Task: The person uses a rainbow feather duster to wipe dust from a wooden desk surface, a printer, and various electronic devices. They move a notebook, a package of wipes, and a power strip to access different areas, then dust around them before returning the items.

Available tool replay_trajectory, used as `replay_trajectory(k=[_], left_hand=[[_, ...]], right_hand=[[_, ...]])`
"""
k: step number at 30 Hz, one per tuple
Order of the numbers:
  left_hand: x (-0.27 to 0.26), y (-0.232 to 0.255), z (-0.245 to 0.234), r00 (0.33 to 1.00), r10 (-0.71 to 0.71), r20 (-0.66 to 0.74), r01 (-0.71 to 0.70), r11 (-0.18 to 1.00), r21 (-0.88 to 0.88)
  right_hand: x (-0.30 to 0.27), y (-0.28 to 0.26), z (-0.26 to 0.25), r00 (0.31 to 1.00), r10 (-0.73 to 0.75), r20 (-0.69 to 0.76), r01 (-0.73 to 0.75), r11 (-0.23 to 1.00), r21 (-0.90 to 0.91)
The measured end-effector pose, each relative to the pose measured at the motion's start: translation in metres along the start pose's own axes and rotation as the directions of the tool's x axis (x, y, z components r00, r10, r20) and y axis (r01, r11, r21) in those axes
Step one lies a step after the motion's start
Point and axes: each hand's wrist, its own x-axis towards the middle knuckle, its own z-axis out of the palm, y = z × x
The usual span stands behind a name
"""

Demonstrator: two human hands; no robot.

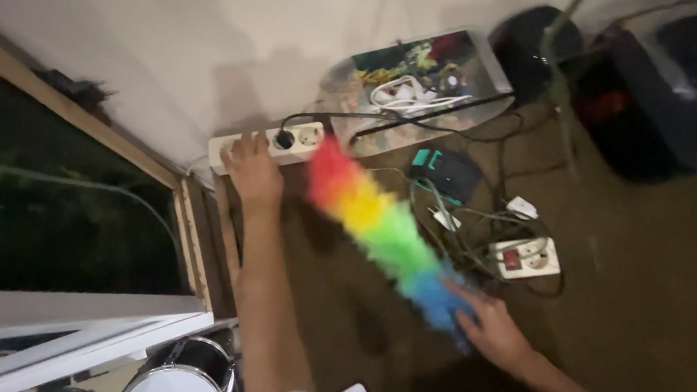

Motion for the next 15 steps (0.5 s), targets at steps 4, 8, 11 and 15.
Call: replay_trajectory(k=[4,8,11,15], left_hand=[[-0.05,0.01,-0.042,0.997,-0.057,-0.057,0.031,0.927,-0.373],[-0.133,0.033,-0.091,0.992,-0.116,-0.055,0.061,0.805,-0.59],[-0.189,0.059,-0.141,0.973,-0.177,0.151,0.232,0.757,-0.611],[-0.257,0.086,-0.19,0.892,-0.275,0.359,0.428,0.771,-0.471]], right_hand=[[-0.034,0.009,-0.013,0.967,-0.123,0.225,0.141,0.988,-0.067],[-0.041,0.031,-0.015,0.998,-0.067,-0.017,0.066,0.997,-0.044],[-0.045,-0.005,-0.013,0.983,0.031,-0.181,-0.038,0.999,-0.035],[-0.065,-0.034,0.003,0.992,-0.04,-0.12,0.035,0.998,-0.046]])
